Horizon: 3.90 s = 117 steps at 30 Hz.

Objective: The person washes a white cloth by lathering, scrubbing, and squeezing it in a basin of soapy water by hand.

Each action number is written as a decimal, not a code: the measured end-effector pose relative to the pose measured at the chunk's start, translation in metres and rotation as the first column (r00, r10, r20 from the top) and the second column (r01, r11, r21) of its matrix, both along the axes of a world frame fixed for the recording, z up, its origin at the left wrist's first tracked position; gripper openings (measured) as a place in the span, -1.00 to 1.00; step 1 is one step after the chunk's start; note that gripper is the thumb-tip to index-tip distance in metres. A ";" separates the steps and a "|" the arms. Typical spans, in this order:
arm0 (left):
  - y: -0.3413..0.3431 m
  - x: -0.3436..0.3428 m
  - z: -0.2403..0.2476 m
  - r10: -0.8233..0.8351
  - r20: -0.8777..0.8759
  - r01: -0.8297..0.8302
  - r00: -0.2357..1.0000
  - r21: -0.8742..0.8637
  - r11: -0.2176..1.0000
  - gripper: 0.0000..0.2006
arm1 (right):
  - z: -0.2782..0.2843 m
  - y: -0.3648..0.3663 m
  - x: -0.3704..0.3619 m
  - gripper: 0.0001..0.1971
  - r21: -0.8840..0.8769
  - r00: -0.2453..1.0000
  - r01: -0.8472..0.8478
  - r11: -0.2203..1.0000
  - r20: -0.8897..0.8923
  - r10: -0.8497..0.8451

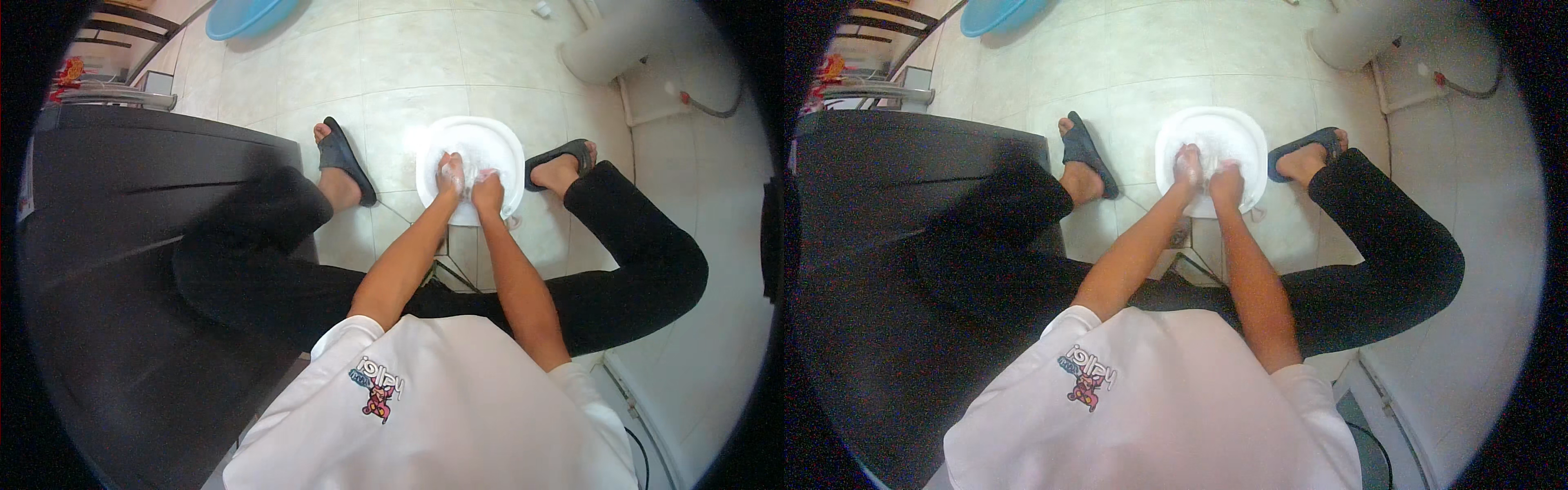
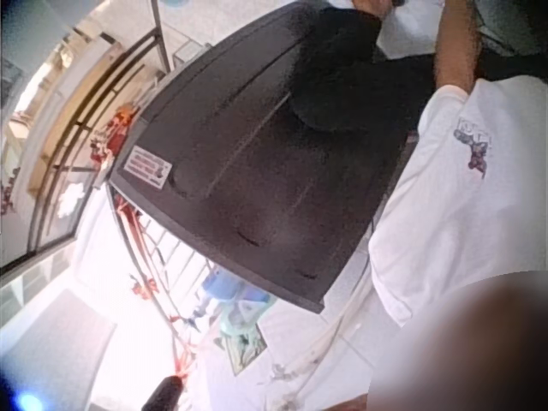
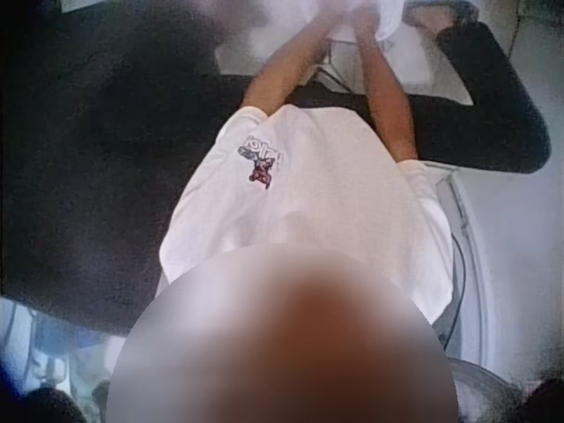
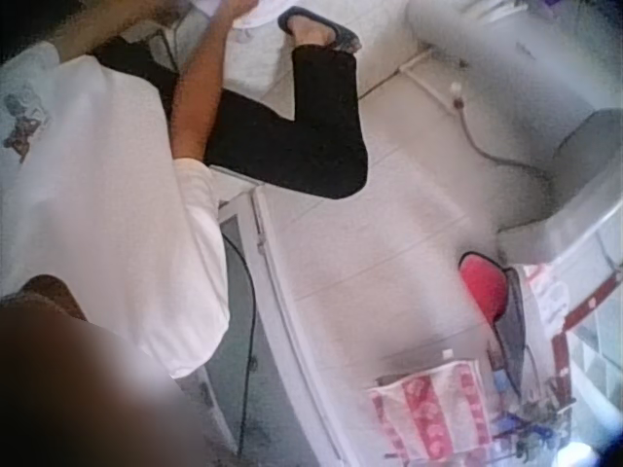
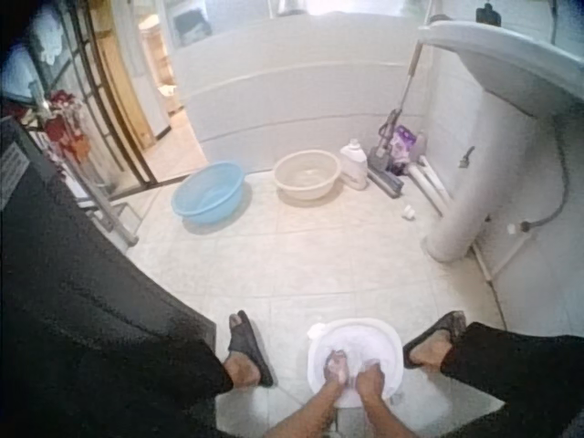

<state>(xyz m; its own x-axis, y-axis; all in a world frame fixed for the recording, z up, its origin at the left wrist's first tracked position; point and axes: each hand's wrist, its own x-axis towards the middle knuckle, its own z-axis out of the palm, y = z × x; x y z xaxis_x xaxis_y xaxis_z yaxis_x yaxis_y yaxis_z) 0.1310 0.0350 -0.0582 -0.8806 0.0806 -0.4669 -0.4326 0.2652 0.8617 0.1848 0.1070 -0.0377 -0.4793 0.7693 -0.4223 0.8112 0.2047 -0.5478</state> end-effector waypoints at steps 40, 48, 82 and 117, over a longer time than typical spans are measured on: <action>0.003 0.007 -0.060 0.042 0.635 -0.184 0.771 0.160 0.970 -0.58 | -0.047 0.023 -0.001 -0.50 -0.012 0.965 -0.249 0.968 -0.091 0.247; -0.019 0.001 -0.029 -0.098 0.875 -0.619 0.475 0.411 0.670 -0.32 | 0.021 -0.010 -0.042 -0.62 -0.209 0.933 -0.192 0.959 -0.341 0.113; 0.014 0.001 -0.013 -0.225 0.665 -0.351 0.712 0.615 0.707 -0.54 | 0.061 -0.004 -0.037 -0.67 0.141 0.999 -0.043 0.989 0.007 0.043; 0.012 -0.012 0.008 -0.178 0.629 -0.360 0.757 0.628 0.690 -0.64 | 0.071 -0.001 -0.038 -0.63 0.019 0.992 0.121 0.992 -0.043 -0.121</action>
<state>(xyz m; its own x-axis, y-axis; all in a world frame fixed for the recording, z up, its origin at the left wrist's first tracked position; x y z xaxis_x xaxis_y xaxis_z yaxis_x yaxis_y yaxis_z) 0.1187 0.0468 -0.0503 -0.4406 0.5401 -0.7171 -0.8930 -0.3450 0.2889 0.1471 0.1060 0.0330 -0.3992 0.8316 -0.3861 0.8070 0.1188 -0.5784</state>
